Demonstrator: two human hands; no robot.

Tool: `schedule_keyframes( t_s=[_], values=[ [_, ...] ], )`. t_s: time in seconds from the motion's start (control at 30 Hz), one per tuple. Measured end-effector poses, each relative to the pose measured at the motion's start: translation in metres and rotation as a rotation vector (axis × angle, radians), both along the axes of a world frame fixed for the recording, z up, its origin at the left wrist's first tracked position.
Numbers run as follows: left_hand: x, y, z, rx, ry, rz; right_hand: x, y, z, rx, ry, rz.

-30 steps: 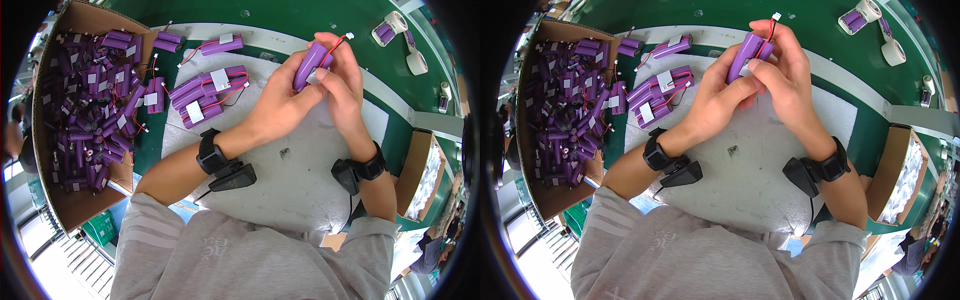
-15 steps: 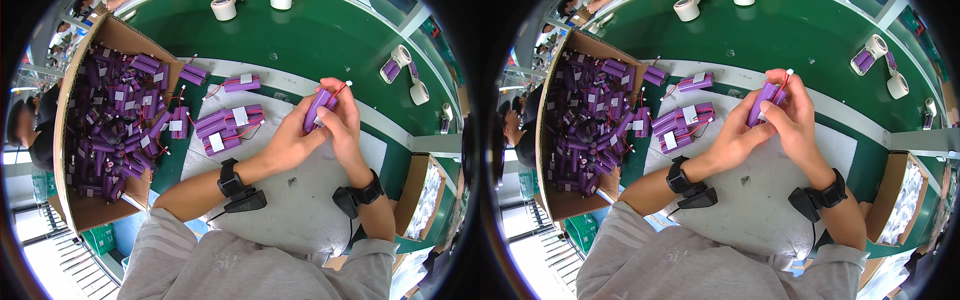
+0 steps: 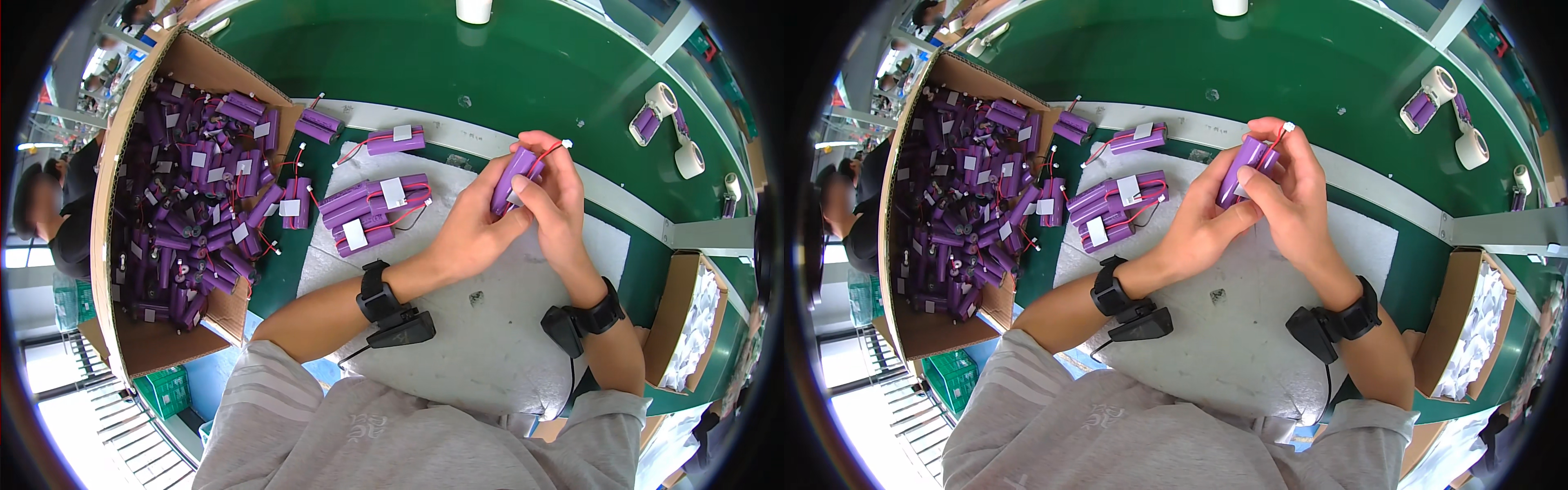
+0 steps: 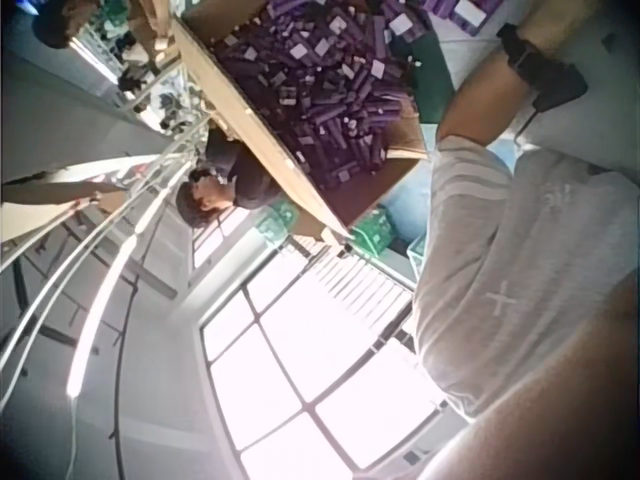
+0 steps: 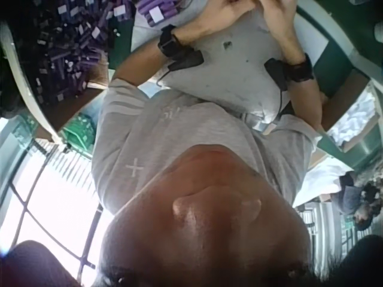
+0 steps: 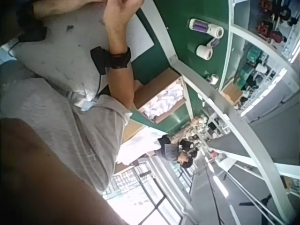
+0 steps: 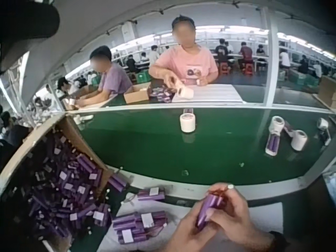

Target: Assembling electronic handheld fans by connecting components like batteries and circuit boards into plastic housings.

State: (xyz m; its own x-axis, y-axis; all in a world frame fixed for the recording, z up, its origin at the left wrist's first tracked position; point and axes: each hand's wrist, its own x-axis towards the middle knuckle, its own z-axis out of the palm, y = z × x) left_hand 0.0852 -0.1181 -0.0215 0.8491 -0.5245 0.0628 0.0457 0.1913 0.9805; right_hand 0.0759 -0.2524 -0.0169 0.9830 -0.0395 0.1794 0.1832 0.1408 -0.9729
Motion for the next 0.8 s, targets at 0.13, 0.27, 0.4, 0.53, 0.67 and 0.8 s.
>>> schedule_keyframes(
  t_s=[0.13, 0.27, 0.4, 0.53, 0.67, 0.8],
  values=[
    [0.002, 0.001, 0.002, -0.01, 0.042, 0.002, 0.003, 0.001, -0.001, -0.046, -0.059, -0.074],
    [0.001, 0.0, -0.001, -0.07, 0.101, 0.038, 0.007, 0.002, -0.01, -0.076, -0.105, -0.196],
    [-0.001, 0.002, -0.003, -0.091, 0.105, 0.034, 0.003, -0.004, -0.018, -0.312, -0.057, -0.223],
    [-0.002, 0.005, 0.002, -0.071, 0.047, 0.027, 0.001, -0.003, -0.014, -0.263, -0.007, -0.113],
    [0.0, 0.003, 0.004, -0.015, 0.046, 0.054, 0.002, 0.003, -0.013, -0.112, -0.034, -0.083],
    [0.002, 0.0, -0.002, -0.06, 0.039, 0.115, 0.004, 0.003, -0.016, 0.008, -0.103, -0.034]
  ],
)
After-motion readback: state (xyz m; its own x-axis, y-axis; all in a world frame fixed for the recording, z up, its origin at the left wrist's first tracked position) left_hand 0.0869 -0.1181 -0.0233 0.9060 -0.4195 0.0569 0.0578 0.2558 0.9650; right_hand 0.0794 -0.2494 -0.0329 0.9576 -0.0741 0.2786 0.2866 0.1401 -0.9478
